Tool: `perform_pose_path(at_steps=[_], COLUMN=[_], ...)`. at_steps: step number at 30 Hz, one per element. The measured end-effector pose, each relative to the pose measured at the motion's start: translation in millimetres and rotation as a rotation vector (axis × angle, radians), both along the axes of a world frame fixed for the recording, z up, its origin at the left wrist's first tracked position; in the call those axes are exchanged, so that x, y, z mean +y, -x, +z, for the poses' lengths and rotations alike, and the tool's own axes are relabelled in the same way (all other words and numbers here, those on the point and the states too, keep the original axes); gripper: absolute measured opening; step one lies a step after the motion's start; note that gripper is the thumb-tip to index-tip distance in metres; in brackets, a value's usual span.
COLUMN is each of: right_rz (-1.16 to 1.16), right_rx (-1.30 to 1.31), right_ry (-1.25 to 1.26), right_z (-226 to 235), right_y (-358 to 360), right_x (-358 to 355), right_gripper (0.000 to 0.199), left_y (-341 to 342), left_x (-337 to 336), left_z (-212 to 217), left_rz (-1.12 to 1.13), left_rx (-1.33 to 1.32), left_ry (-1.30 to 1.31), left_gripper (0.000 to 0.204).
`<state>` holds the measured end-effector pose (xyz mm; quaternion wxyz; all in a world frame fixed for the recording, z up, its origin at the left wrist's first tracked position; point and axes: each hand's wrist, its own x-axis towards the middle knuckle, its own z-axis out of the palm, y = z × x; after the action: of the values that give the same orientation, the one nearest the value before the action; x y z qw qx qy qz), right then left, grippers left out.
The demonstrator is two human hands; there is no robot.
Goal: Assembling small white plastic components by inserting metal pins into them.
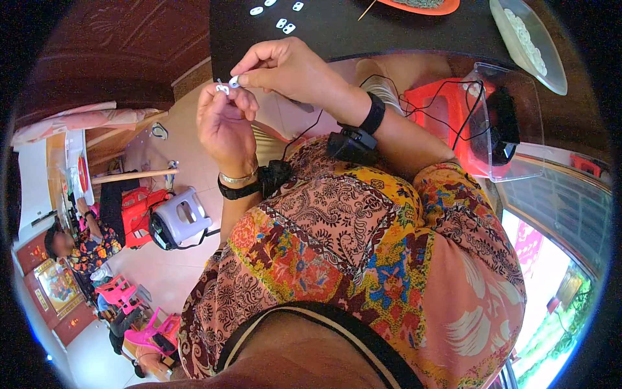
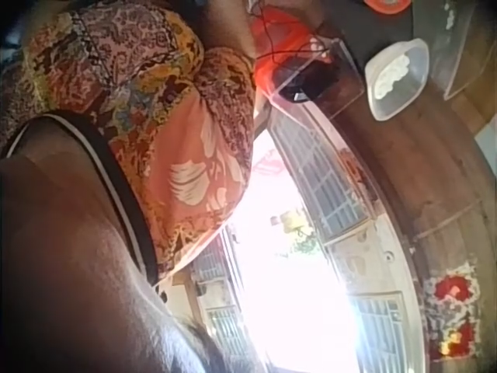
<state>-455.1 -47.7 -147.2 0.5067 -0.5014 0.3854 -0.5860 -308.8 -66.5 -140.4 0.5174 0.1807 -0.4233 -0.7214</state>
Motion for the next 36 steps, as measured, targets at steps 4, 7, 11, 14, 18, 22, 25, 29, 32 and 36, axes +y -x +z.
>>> perform_pose_path(at_steps=[4,7,11,14,18,22,25,29,32,36], right_rz=[0.062,0.04,-0.028,-0.027,-0.04,-0.037,-0.034,-0.036,-0.038,-0.04], right_rx=[0.012,-0.103,-0.113,-0.104,-0.026,0.024,0.047,0.079,0.078,0.11], right_ry=[-0.119,-0.136,-0.124,-0.104,-0.065,-0.052,-0.03,-0.02,-0.001,0.004], right_z=[4,6,10,9,7,7,7,5,4,7], right_y=[10,11,13,14,13,12,12,13,12,12], right_x=[-1,1,1,-1,-1,1,1,1,1,2], right_gripper=[0.013,0.014,0.014,0.013,0.012,0.011,0.011,0.011,0.01,0.01], left_y=[-2,-3,-8,-10,-8,-8,-7,-7,-7,-7], left_x=[0,0,3,4,5,5,6,6,7,6], left_z=[0,3,2,-3,0,-1,-1,-1,-2,-3], left_rz=[0.017,0.047,0.089,0.081,0.104,0.12,0.119,0.112,0.122,0.163], left_rx=[-0.052,-0.153,-0.309,-0.381,-0.432,-0.499,-0.491,-0.488,-0.509,-0.55], left_ry=[0.021,0.033,0.02,0.049,0.061,0.075,0.081,0.091,0.113,0.167], left_gripper=[0.013,0.012,0.012,0.012,0.012,0.013,0.013,0.013,0.014,0.015])
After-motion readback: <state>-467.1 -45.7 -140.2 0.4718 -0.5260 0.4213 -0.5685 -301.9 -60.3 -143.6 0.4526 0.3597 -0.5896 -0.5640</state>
